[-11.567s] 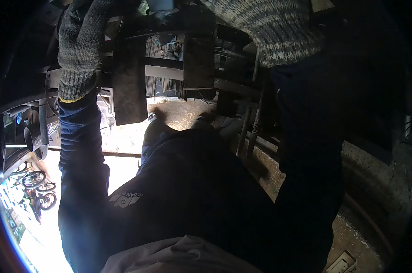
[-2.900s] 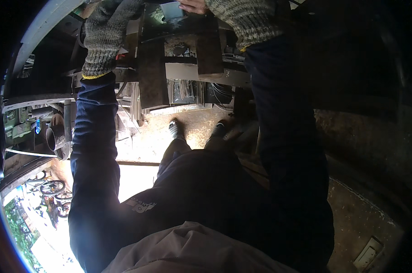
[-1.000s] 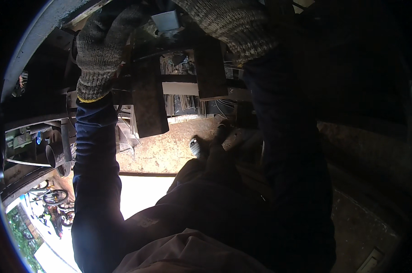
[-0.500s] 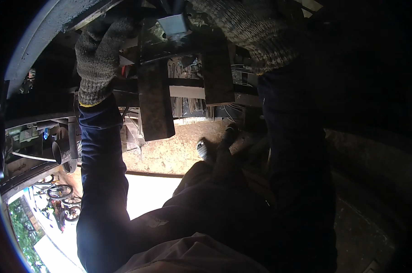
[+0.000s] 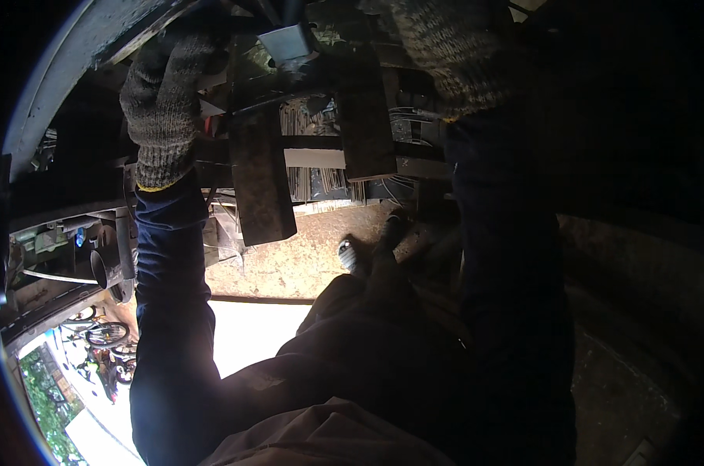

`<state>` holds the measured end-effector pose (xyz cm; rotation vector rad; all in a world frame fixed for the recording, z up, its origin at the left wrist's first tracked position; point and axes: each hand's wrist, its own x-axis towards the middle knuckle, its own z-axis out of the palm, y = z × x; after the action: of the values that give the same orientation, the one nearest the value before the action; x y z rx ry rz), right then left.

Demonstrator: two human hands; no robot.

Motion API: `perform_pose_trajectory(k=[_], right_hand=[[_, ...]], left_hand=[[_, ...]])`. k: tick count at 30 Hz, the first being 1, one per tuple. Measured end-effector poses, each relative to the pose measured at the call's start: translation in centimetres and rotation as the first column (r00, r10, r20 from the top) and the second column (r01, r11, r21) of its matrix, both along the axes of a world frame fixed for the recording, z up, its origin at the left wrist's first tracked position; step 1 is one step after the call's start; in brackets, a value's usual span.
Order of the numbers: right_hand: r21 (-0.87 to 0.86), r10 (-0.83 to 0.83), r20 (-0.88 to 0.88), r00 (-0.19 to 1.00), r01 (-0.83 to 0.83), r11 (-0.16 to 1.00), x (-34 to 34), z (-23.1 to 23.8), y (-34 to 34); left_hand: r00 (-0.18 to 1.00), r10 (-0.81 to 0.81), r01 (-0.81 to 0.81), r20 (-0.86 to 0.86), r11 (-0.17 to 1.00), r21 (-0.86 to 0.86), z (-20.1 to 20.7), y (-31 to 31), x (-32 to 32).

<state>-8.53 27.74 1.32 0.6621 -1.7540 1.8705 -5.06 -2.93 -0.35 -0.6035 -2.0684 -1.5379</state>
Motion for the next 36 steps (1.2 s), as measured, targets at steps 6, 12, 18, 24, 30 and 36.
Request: perform_pose_trajectory(k=[6,12,18,24,30,36], right_hand=[[-0.032,0.027,-0.031,0.999,-0.028,0.999,-0.9,-0.2,0.6],[0.244,0.292,-0.043,0.955,-0.274,0.93,-2.8,-2.0,5.4],[0.079,0.42,0.089,0.903,-0.427,0.901,-2.6,-1.3,4.4],[0.095,0.217,0.107,0.97,-0.227,0.969,-1.8,-1.3,2.5],[0.185,-0.06,0.266,0.962,0.01,0.983,1.2,1.0,-0.2],[0.161,-0.047,0.276,0.96,0.002,0.987,1.4,1.4,-0.9]], left_hand=[[0.999,-0.036,0.035,0.033,0.998,0.043,2.3,3.7,1.0],[0.997,-0.064,0.054,-0.047,0.98,-0.194,4.0,3.6,1.9],[0.961,-0.061,-0.011,-0.271,0.966,-0.258,3.4,3.2,1.5],[0.973,-0.027,-0.067,-0.231,0.919,-0.389,3.9,3.0,1.4],[0.956,-0.023,-0.084,-0.293,0.934,-0.348,2.7,2.6,0.8],[0.995,0.039,-0.061,-0.096,0.97,-0.235,4.4,3.1,2.4]])
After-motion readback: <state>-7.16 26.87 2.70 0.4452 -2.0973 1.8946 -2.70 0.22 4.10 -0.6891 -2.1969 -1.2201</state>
